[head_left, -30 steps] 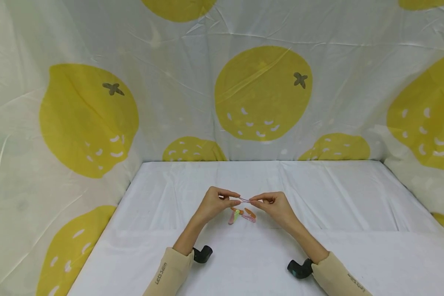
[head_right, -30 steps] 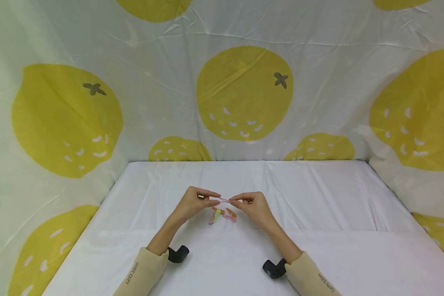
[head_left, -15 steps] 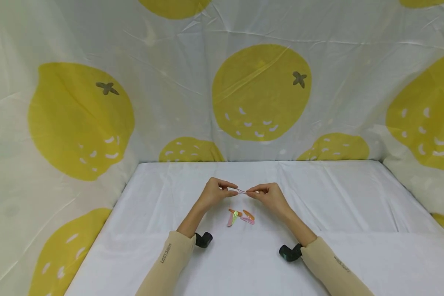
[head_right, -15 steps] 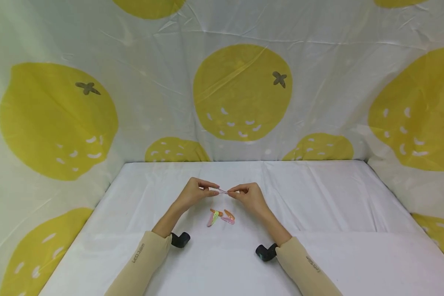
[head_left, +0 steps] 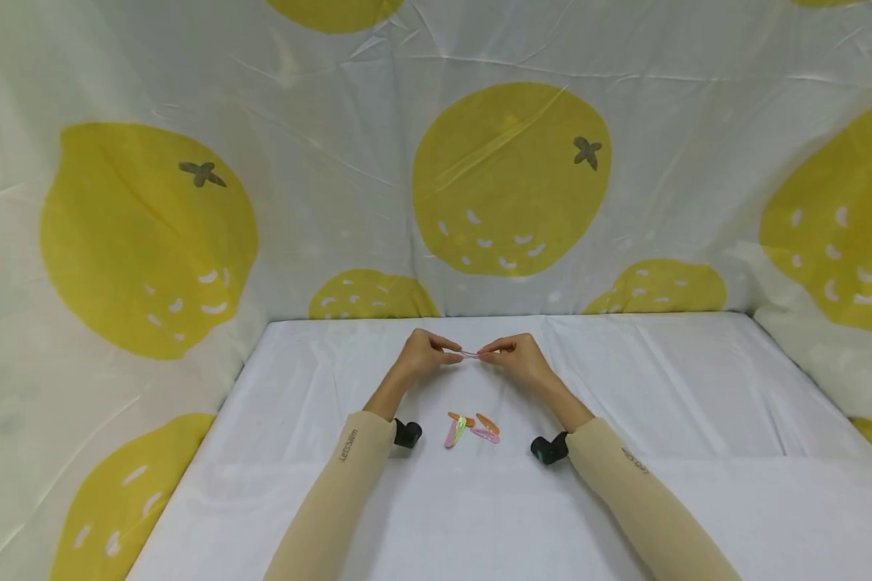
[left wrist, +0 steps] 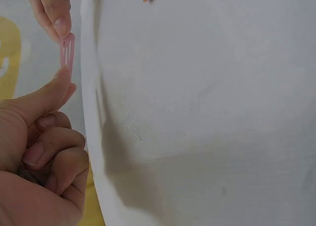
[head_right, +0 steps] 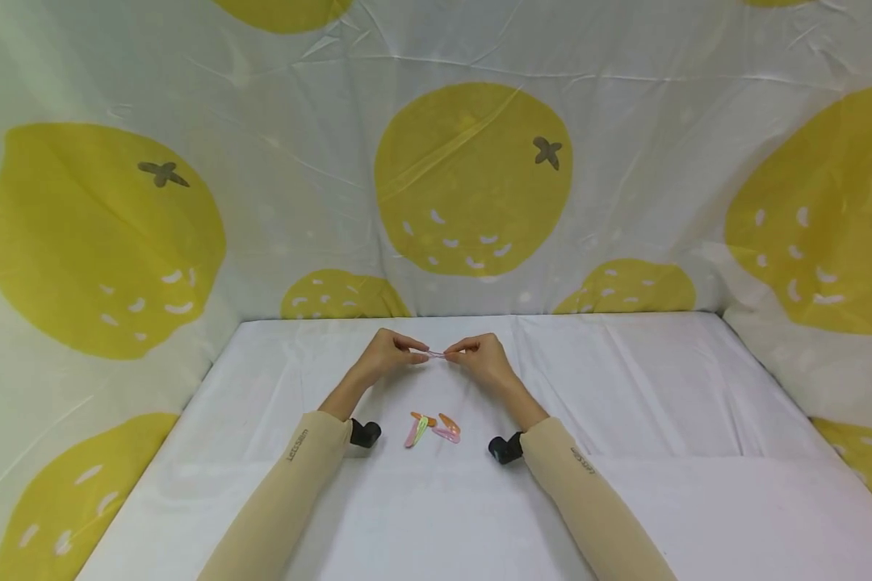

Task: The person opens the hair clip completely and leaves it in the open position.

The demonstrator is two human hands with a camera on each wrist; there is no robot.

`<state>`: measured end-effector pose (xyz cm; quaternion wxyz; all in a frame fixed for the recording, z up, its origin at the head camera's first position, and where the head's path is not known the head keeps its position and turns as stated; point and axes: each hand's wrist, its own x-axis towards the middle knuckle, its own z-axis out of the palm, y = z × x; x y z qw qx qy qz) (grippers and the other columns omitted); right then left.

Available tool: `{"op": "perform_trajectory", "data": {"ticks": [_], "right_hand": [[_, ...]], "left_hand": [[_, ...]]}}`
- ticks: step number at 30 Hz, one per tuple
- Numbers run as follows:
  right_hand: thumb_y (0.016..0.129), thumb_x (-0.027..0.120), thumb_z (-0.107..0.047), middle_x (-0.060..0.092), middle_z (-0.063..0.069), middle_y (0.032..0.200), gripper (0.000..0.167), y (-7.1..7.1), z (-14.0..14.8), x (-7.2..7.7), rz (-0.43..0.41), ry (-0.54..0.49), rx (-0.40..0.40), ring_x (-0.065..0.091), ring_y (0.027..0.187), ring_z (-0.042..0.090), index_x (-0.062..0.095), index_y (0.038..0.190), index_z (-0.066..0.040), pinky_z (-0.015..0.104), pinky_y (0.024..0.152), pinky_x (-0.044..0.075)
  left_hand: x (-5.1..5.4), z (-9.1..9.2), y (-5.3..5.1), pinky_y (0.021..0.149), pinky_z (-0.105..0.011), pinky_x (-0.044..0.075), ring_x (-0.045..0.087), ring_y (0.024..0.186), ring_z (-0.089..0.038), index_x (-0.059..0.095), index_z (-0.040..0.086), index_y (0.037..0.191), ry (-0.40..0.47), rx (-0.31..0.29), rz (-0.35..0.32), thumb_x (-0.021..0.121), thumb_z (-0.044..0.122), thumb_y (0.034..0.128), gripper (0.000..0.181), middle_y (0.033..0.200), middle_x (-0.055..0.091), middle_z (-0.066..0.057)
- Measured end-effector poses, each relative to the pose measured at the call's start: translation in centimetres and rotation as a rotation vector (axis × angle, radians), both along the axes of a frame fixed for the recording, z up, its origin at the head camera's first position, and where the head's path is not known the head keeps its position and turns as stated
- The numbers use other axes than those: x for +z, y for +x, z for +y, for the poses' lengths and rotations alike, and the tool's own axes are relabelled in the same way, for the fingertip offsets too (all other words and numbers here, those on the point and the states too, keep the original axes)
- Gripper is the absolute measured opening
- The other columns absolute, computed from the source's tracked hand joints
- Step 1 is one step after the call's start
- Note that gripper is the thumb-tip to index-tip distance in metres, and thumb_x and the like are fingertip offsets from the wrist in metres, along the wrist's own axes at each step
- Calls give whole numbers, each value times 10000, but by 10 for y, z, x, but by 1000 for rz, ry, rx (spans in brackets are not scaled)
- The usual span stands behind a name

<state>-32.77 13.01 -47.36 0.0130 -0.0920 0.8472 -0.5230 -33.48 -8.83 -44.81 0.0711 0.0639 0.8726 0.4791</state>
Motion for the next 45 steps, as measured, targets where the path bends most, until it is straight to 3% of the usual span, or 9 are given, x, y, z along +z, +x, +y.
{"op": "perform_trajectory", "data": {"ticks": [5, 14, 19, 29, 38, 41, 45], "right_hand": [[917, 796, -155, 793, 130, 1026, 143, -9, 1, -2, -15, 26, 3, 495, 783, 102, 835, 1010, -53, 210, 676, 401], [910, 803, -142, 782, 162, 1111, 181, -16, 0, -11, -83, -7, -32, 584, 928, 126, 820, 1040, -17, 204, 761, 450], [907, 803, -131, 779, 174, 1120, 172, -17, -1, -12, -74, 2, -14, 644, 1012, 175, 821, 1030, -11, 203, 806, 471], [902, 813, -150, 784, 172, 1069, 172, -18, -1, -14, -56, 33, -17, 563, 836, 110, 826, 1013, -19, 205, 714, 445], [906, 812, -177, 771, 156, 1135, 171, -17, -1, -15, -72, 36, -14, 531, 872, 136, 832, 1025, -55, 222, 714, 425], [906, 811, -193, 776, 101, 1084, 187, -15, 2, -14, -74, 44, -30, 505, 862, 127, 830, 1042, -67, 218, 703, 408], [904, 813, -225, 670, -21, 805, 215, -5, 6, -7, -111, 31, -80, 448, 791, 138, 828, 1084, -108, 233, 666, 365]], "left_hand": [[-5, 3, -7, 624, -214, 376, 466, 769, -126, 824, 47, 1061, -31, 17, -12, 847, 146, 869, 218, 1043, 741, -140], [-11, 7, -15, 676, -217, 416, 537, 815, -119, 833, 67, 1043, -191, -21, 60, 833, 165, 885, 186, 1110, 779, -141], [-11, 7, -15, 698, -240, 426, 552, 833, -135, 835, 78, 1042, -209, -3, 59, 837, 169, 882, 184, 1121, 779, -138], [-13, 8, -14, 681, -230, 409, 544, 821, -132, 832, 93, 1059, -231, 12, 54, 846, 186, 875, 207, 1095, 783, -118], [-11, 7, -9, 655, -220, 388, 520, 793, -136, 824, 78, 1081, -226, 34, 46, 847, 166, 872, 228, 1071, 779, -122], [-9, 3, -6, 642, -219, 385, 506, 776, -132, 825, 80, 1082, -199, 43, 49, 849, 170, 870, 232, 1002, 762, -110], [0, -6, 3, 618, -228, 373, 469, 724, -126, 825, 74, 1081, -120, 26, 52, 851, 159, 866, 232, 824, 681, -66]]}}
